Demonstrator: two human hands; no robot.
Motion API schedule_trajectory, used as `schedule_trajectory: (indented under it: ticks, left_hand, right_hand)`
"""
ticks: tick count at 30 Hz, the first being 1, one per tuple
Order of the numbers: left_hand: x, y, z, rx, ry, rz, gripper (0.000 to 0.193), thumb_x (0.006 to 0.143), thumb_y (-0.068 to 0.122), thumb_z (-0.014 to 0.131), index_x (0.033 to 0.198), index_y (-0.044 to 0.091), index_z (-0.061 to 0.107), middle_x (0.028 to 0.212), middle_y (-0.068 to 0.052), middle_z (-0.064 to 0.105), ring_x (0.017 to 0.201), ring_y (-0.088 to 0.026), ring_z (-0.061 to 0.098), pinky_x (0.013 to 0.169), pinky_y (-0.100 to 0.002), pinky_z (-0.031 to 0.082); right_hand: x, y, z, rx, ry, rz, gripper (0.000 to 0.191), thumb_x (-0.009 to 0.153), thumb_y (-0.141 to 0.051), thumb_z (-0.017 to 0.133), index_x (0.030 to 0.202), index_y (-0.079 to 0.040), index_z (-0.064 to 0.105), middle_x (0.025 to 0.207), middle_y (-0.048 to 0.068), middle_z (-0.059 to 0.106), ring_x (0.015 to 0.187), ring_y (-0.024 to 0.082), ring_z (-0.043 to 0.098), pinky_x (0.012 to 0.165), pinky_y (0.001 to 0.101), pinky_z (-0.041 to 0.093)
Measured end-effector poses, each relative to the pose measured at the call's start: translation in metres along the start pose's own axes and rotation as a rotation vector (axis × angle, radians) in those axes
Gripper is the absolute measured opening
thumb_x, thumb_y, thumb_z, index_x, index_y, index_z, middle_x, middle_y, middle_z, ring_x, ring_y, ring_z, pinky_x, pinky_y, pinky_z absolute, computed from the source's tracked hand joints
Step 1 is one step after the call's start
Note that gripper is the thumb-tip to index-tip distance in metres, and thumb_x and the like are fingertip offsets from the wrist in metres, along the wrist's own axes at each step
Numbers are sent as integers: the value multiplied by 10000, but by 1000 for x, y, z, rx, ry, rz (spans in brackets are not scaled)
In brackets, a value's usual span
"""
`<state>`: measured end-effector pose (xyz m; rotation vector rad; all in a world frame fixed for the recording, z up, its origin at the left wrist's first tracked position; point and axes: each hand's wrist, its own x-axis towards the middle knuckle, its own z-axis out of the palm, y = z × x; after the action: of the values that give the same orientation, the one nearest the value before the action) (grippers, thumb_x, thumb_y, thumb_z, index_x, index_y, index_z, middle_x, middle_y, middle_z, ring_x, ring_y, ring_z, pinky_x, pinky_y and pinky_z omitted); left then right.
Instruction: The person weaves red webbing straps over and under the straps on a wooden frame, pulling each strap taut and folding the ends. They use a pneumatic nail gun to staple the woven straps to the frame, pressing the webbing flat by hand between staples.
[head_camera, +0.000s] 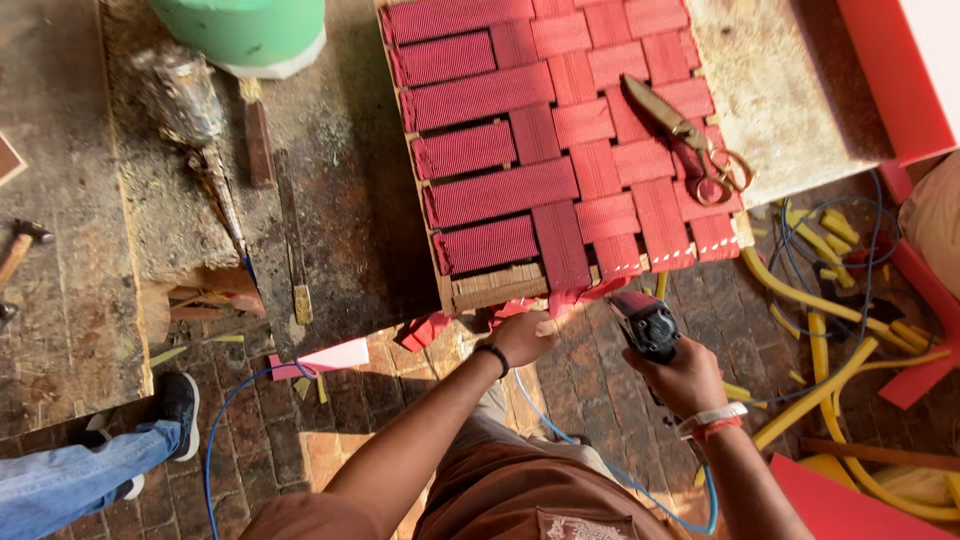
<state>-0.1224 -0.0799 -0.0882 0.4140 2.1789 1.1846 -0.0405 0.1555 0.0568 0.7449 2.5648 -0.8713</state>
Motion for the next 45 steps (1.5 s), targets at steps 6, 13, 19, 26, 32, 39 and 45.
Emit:
schedule_trajectory:
  ticks: [6,13,19,26,32,39,45]
  left_hand:
    - [32,60,-49,-4,237,7,307,983,326,603,1232,182,710,1100,-38,780,1005,-207,753,879,-378,607]
    - [131,142,-64,528,228,-180,940,892,625,621,1593,163,200,1698,-141,57,1561,-385,29,1205,-661,26]
    - [154,150,-56,630,128,-277,1147,874,694,614,1657,192,-58,1720,-167,-136,1566,-400,-165,1185,-692,-89]
    - [177,170,-73,604,92,-431,1205,794,719,671,1637,283,-71,1717,-70,-166,1574,-328,-174,1229,-635,-99]
    - [184,168,-68,568,183,-499,1188,773,591,766,1643,284,18,1729,-59,-78,1587,-325,-76,1248,-611,-16]
    - [159,131,6,512,634,-387,908,871,432,734,1620,224,264,1709,-120,121,1572,-353,125,1248,-586,114]
    - [119,105,39,314,824,-214,535,921,346,715,1411,163,604,1626,-112,435,1526,-321,357,1231,-493,308]
  right_hand:
    - [27,34,-48,521,-2,-63,397,817,-98,783,1190,-22,669,878,82,737,739,146,666,682,330,531]
    - [118,26,-116,534,97,-114,820,760,112,772,1511,-131,550,1143,82,753,942,110,685,823,270,542]
    - [274,38,-198,245,168,-250,793,785,-50,816,1526,-183,569,1155,87,757,960,119,690,833,290,527]
    - [452,31,-215,-171,111,-360,817,773,-249,849,1538,-217,564,1060,165,778,835,237,726,728,418,545]
    - [473,27,-189,-301,194,-431,775,765,-281,873,1496,-195,631,1064,244,736,879,375,702,771,465,555]
    - [366,-2,-156,89,-113,-859,369,867,-253,788,1218,-150,736,1132,106,691,992,275,732,835,375,609]
    - [363,-28,-130,-377,-58,-771,632,680,-221,935,1230,-76,659,1148,196,633,977,351,663,774,443,570]
